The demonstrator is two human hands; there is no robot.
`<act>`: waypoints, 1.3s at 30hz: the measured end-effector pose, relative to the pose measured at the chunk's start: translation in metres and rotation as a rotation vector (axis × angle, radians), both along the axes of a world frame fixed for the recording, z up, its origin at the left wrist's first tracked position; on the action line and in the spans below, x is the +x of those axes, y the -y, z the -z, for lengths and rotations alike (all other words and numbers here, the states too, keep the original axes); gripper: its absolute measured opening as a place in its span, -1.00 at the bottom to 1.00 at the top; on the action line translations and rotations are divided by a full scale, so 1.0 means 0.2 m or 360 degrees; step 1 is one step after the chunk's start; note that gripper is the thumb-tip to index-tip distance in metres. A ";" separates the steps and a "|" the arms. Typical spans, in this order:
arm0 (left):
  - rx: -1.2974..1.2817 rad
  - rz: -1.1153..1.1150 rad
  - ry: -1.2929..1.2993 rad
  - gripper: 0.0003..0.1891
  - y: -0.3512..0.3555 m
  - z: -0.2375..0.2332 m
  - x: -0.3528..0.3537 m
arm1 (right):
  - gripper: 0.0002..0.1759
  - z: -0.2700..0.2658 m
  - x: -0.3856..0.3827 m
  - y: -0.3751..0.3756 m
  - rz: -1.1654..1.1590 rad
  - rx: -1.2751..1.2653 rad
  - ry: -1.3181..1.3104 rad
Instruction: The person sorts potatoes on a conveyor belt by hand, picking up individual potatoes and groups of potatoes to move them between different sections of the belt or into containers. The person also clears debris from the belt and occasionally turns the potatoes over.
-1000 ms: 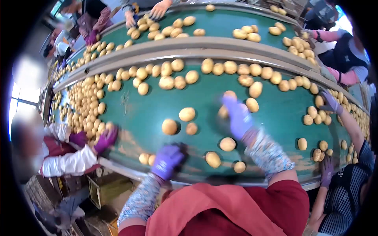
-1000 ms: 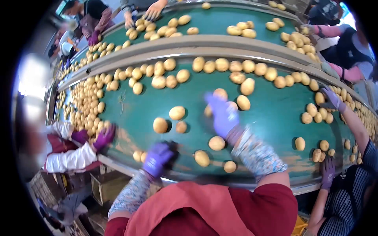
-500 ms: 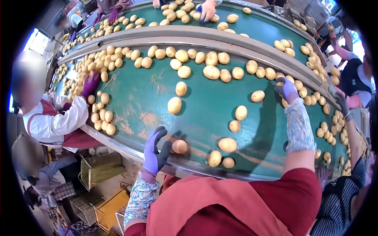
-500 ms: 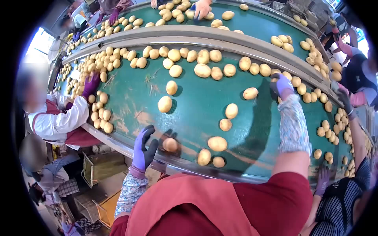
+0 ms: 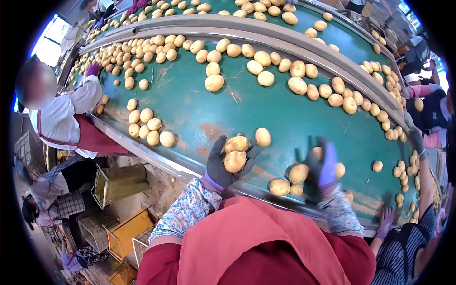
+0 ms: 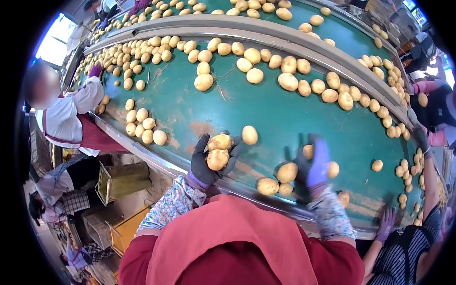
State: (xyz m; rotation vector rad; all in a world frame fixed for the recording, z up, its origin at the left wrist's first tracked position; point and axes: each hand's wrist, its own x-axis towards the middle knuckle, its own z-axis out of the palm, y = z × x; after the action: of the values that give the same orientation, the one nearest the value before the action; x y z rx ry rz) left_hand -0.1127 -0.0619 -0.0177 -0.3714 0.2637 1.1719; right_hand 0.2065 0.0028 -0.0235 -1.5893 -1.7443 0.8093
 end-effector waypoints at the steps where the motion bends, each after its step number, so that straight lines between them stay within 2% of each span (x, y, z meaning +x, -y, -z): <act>1: 0.0040 0.0029 0.0118 -0.42 -0.01 -0.01 -0.04 | -0.37 0.00 -0.13 0.04 -0.0319 0.0226 0.0164; 2: 0.0092 0.0075 0.0242 -0.40 -0.03 -0.02 -0.08 | -0.39 -0.01 -0.27 0.06 -0.0623 0.0459 0.0341; 3: 0.0000 0.0082 0.0073 -0.36 -0.06 -0.05 -0.11 | -0.40 -0.09 -0.42 0.08 -0.0624 -0.0027 -0.0116; 4: 0.0196 0.0121 0.0082 -0.33 -0.06 0.03 -0.18 | -0.42 -0.16 -0.53 0.08 -0.0614 -0.0508 -0.0580; 6: 0.0242 0.0130 -0.0222 -0.35 -0.08 -0.07 -0.29 | -0.39 -0.06 -0.67 -0.13 -0.0924 0.0156 -0.0572; 8: 0.0311 0.0085 -0.0349 -0.32 -0.08 -0.10 -0.43 | -0.41 -0.10 -0.73 -0.45 -0.0493 0.1051 0.0029; 9: 0.0381 0.0070 -0.0492 -0.32 -0.07 -0.13 -0.50 | -0.51 -0.31 -0.74 -0.62 -0.0470 0.0826 0.0055; 10: 0.0040 -0.0086 -0.0637 -0.30 -0.05 -0.17 -0.55 | -0.59 -0.33 -0.77 -0.80 -0.0200 0.0725 0.0178; 11: 0.0040 -0.0131 -0.0736 -0.30 -0.01 -0.17 -0.62 | -0.58 -0.17 -0.70 -1.07 -0.0015 0.0470 0.0151; 12: 0.0042 -0.0176 -0.0832 -0.29 0.03 -0.17 -0.69 | -0.47 -0.16 -0.64 -1.24 0.0132 0.0280 0.0523; 14: 0.0087 -0.0176 -0.0826 -0.30 0.11 -0.09 -0.82 | -0.33 0.09 -0.54 -1.46 0.0002 -0.0019 0.1099; 15: 0.0038 -0.0160 -0.0949 -0.30 0.14 -0.09 -0.85 | -0.31 0.05 -0.60 -1.41 -0.0009 -0.0017 0.1162; 16: 0.0009 -0.0123 -0.1320 -0.31 0.15 -0.08 -0.86 | -0.29 0.01 -0.66 -1.33 -0.0014 -0.0023 0.1228; 17: 0.0211 -0.0017 -0.1659 -0.29 0.15 -0.08 -0.87 | -0.24 0.01 -0.69 -1.32 -0.0161 -0.0231 0.1170; 18: 0.0257 0.0110 -0.1651 -0.27 0.14 -0.11 -0.87 | -0.18 0.02 -0.72 -1.31 -0.0313 -0.0443 0.1114; 19: 0.0308 0.0237 -0.1644 -0.26 0.12 -0.14 -0.87 | -0.13 0.04 -0.74 -1.21 -0.0431 -0.0372 0.0992; 20: 0.0233 0.0189 -0.1351 -0.25 0.10 -0.07 -0.88 | -0.07 0.06 -0.75 -1.10 -0.0557 -0.0301 0.0867; 22: 0.0124 0.0006 -0.0716 -0.29 0.00 -0.05 -0.87 | -0.14 0.02 -0.76 -1.00 -0.1094 -0.0145 0.0306; 23: 0.0070 -0.0017 -0.0629 -0.32 -0.05 -0.02 -0.90 | -0.21 -0.09 -0.81 -0.99 -0.1140 -0.0324 0.0087; 24: 0.0029 -0.0031 -0.0548 -0.35 -0.09 0.01 -0.94 | -0.19 -0.09 -0.84 -1.01 -0.1010 -0.0248 -0.0161; 25: 0.0060 -0.0063 -0.0554 -0.38 -0.13 0.03 -0.97 | -0.29 -0.12 -0.87 -1.10 -0.0681 -0.0314 -0.0150; 26: 0.0098 -0.0082 -0.0557 -0.41 -0.16 0.04 -1.00 | -0.37 -0.02 -0.89 -1.17 -0.0270 -0.0472 -0.1675; 27: 0.0068 -0.0141 -0.0955 -0.44 -0.20 0.06 -1.02 | -0.44 0.01 -0.91 -1.20 -0.0330 -0.0419 -0.1822; 28: 0.0119 -0.0115 -0.0486 -0.45 -0.23 0.01 -1.05 | -0.51 0.04 -0.93 -1.23 -0.0397 -0.0371 -0.1972; 29: 0.0177 -0.0154 -0.0552 -0.54 -0.25 -0.03 -1.05 | -0.57 0.07 -0.95 -1.27 -0.0471 -0.0328 -0.2121; 30: 0.0243 -0.0193 -0.0616 -0.62 -0.29 -0.06 -1.06 | -0.58 0.01 -1.11 -1.17 -0.0406 -0.0570 -0.2267; 32: 0.0452 -0.0196 -0.1506 -0.64 -0.33 -0.10 -1.05 | -0.55 -0.17 -1.46 -0.88 -0.0668 -0.0703 -0.1340; 35: 0.1003 0.0257 -0.3309 -0.57 -0.37 -0.14 -1.09 | -0.52 -0.05 -1.81 -0.52 -0.1004 -0.0654 -0.1090; 36: 0.1218 0.0742 -0.4769 -0.53 -0.35 -0.13 -1.09 | -0.52 -0.08 -1.87 -0.46 -0.0870 -0.1169 -0.1468; 37: 0.1274 0.1355 -0.6230 -0.49 -0.34 -0.13 -1.10 | -0.52 -0.11 -1.93 -0.40 -0.0584 -0.1656 -0.1826; 38: 0.1187 0.0562 -0.4824 -0.50 -0.34 -0.13 -1.12 | -0.59 -0.05 -1.94 -0.37 -0.0281 -0.1956 -0.2277; 39: 0.1017 0.0107 -0.3343 -0.51 -0.35 -0.14 -1.15 | -0.61 -0.09 -1.95 -0.39 -0.0254 -0.2025 -0.2324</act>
State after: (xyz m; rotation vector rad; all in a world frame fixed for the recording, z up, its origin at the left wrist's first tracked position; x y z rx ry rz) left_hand -0.3419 0.0087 0.0098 1.5759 1.5946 1.0691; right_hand -0.1832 0.0801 -0.0047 -0.7558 -0.1398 2.5362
